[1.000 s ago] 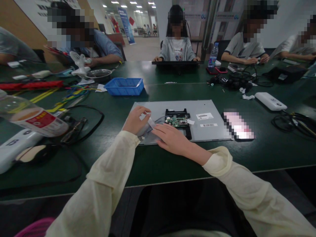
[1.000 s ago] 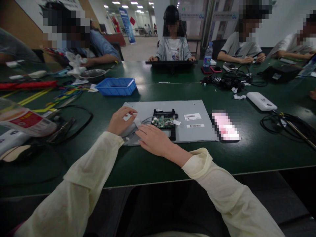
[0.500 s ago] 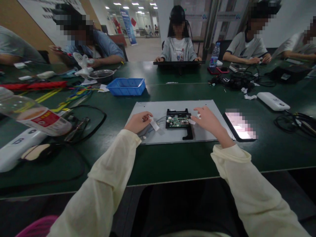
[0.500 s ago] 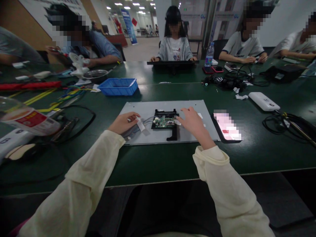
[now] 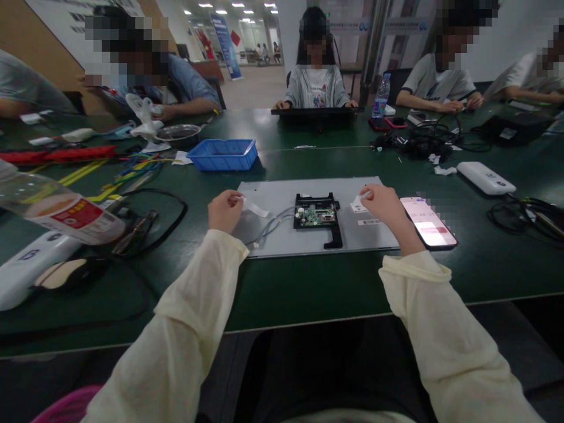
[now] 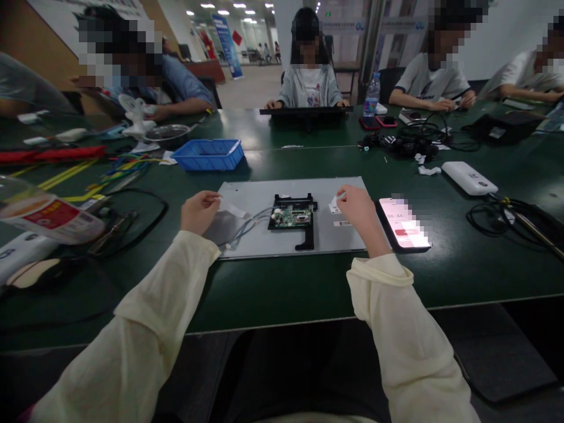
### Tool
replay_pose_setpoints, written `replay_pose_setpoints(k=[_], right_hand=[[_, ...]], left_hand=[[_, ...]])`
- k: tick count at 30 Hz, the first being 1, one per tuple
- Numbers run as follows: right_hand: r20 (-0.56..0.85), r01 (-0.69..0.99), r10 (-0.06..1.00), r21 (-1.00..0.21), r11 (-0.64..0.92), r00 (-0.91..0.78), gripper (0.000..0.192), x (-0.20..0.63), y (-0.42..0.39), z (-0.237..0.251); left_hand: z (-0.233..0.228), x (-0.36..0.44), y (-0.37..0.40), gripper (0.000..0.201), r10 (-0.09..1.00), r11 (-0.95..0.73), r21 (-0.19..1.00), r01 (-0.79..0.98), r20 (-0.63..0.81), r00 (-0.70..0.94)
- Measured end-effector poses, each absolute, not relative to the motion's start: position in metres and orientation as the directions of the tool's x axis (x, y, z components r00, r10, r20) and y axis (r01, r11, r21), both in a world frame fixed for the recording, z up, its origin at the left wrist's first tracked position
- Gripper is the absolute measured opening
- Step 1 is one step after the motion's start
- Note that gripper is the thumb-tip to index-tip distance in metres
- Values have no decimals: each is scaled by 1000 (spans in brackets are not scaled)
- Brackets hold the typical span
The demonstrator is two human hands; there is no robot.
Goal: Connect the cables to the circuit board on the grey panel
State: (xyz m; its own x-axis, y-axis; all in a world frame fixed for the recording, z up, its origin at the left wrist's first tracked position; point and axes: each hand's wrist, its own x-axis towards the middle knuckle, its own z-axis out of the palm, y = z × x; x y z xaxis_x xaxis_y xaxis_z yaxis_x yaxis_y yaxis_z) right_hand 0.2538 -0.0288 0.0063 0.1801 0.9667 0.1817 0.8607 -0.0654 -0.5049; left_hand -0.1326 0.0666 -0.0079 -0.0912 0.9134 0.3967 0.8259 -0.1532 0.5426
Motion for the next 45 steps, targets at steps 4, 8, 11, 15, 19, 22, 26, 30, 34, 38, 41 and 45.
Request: replay_pose_setpoints(k=[4,8,11,15,19,22,26,30,34,38,41,45], right_hand=[[180,909,956,-391,-146,231,24,270,-25,-7],[306,924,923,-366,-112,233,30,274,-21,-11],[411,912,907,-399,89,91,31,260,-19,-11],[461,801,861,-421,425,-215,31,225,-24,-9],[401,692,810,-432,579,-428,40,198,-33,-10],[367,674,799,-431,600,-476,42,191,-36,-12],[359,684,804,-426,593,-474,42,193,-33,-15],[372,668,800,-443,598,-470,41,193,-31,-16],[387,653,796,-456,604,-465,41,193,-30,-18],[390,652,799,-463,601,-458,41,194,-28,-21],[389,654,798,-460,601,-460,41,194,-27,-21],[376,654,805,-471,592,-459,41,193,-28,-20]], left_hand=[[-11,-131,66,27,913,-187,429,884,409,-5],[-7,-124,59,34,849,-228,405,886,527,-22],[-2,-110,48,38,813,-298,348,889,581,45],[6,-82,33,33,781,-466,205,860,553,291],[16,-51,24,27,725,-631,82,771,415,549],[22,-29,25,29,686,-682,-44,730,306,659],[24,-5,40,26,698,-663,-165,730,216,682],[20,4,61,27,700,-665,-177,726,191,688],[15,3,70,31,717,-655,-161,738,174,675],[15,2,72,32,746,-611,-154,776,214,630],[23,5,76,34,742,-589,-129,798,306,597],[35,10,86,35,726,-557,-162,814,382,572]])
